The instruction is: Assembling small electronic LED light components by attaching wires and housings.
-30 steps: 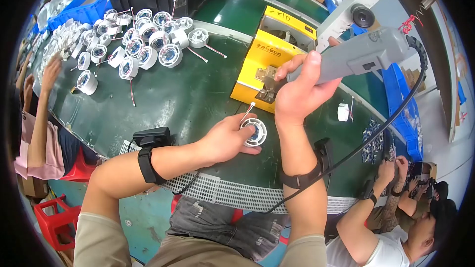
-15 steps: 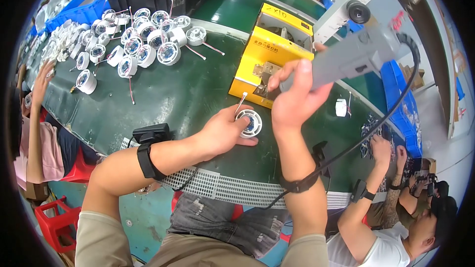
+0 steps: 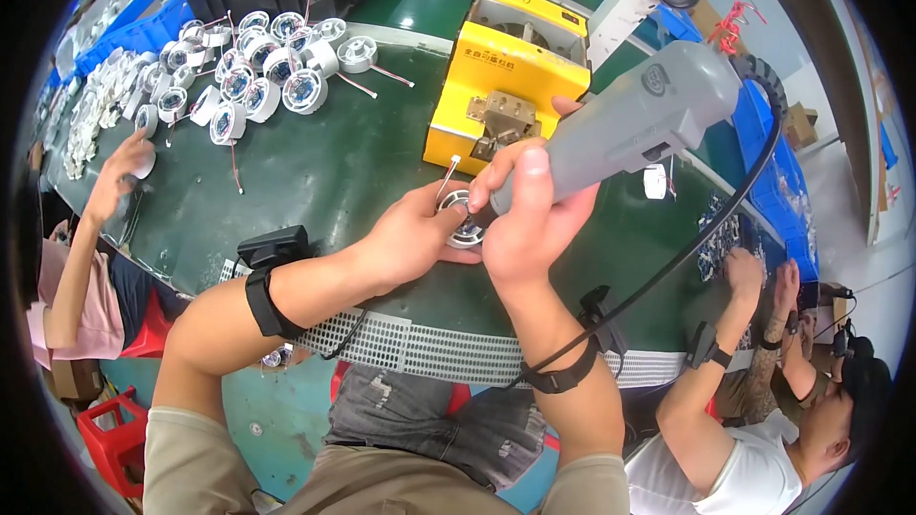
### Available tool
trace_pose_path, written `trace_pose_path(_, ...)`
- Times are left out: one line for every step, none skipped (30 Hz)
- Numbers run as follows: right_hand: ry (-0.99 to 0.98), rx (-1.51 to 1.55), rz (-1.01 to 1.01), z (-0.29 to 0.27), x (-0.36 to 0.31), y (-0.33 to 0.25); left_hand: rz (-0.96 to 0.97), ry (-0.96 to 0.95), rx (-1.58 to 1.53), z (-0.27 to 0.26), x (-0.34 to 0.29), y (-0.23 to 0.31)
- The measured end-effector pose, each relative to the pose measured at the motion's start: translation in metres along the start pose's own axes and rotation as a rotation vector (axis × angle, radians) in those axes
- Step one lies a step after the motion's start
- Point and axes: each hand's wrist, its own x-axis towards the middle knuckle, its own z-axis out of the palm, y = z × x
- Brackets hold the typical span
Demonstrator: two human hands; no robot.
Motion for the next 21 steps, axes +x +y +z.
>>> trace_pose_path(-0.006,0.003,0.004,0.0,0.0,0.001,-0.006,-0.005,-0.004,0.0,0.0,0.001)
trace_pose_path(-0.005,0.006,0.007,0.001,-0.001,0.002,-0.009,-0.002,-0.002,-0.001,-0.001,0.002)
trace_pose_path(-0.007,-0.005,0.009,0.001,-0.001,0.004,-0.004,-0.001,0.016,-0.001,-0.001,0.002)
trace_pose_path(-0.009,-0.016,0.01,0.0,-0.001,0.006,0.001,0.0,0.035,-0.001,-0.001,0.002)
trace_pose_path(-0.008,-0.016,0.012,0.0,0.0,0.008,-0.001,0.0,0.036,-0.002,0.0,0.002)
trace_pose_path(-0.033,-0.001,0.018,0.0,0.0,0.008,0.0,-0.001,0.026,-0.002,0.0,0.002)
trace_pose_path(-0.059,0.014,0.023,-0.001,0.0,0.007,0.002,-0.003,0.018,-0.001,0.0,0.003)
trace_pose_path(-0.058,0.015,0.023,-0.001,0.0,0.008,0.002,-0.002,0.019,-0.001,0.0,0.003)
trace_pose_path(-0.085,0.022,0.011,-0.003,0.0,0.009,0.004,-0.001,0.037,-0.001,0.001,0.003)
trace_pose_path(-0.113,0.03,-0.002,-0.005,0.0,0.01,0.008,0.0,0.057,0.0,0.002,0.004)
trace_pose_path(-0.112,0.028,-0.012,-0.007,0.0,0.01,0.015,-0.006,0.06,0.002,0.001,0.005)
trace_pose_path(-0.116,0.012,-0.025,-0.007,-0.001,0.011,0.009,0.005,0.043,0.005,0.0,0.007)
trace_pose_path(-0.119,-0.005,-0.041,-0.008,-0.002,0.012,0.004,0.014,0.026,0.008,-0.001,0.009)
trace_pose_path(-0.134,0.01,-0.04,-0.01,-0.003,0.014,0.02,-0.002,0.034,0.006,0.0,0.006)
trace_pose_path(-0.155,0.019,-0.05,-0.008,-0.006,0.014,0.021,-0.063,0.067,-0.004,0.003,0.0)
trace_pose_path(-0.175,0.02,-0.062,-0.007,-0.008,0.012,0.025,-0.13,0.099,-0.009,0.003,0.007)
trace_pose_path(-0.164,0.11,-0.042,-0.005,-0.014,0.011,0.079,-0.216,0.506,-0.024,0.0,0.018)
trace_pose_path(-0.154,0.193,-0.024,-0.01,-0.017,0.01,0.142,-0.293,0.912,-0.036,-0.008,0.043)
trace_pose_path(-0.262,0.231,-0.006,-0.026,-0.016,0.01,0.157,-0.198,1.066,-0.044,-0.017,0.067)
trace_pose_path(-0.253,0.208,-0.027,-0.039,-0.011,0.007,0.17,-0.1,1.215,-0.052,-0.023,0.083)
trace_pose_path(-0.192,0.093,-0.11,-0.047,-0.005,0.002,0.337,0.151,1.276,-0.067,-0.028,0.09)
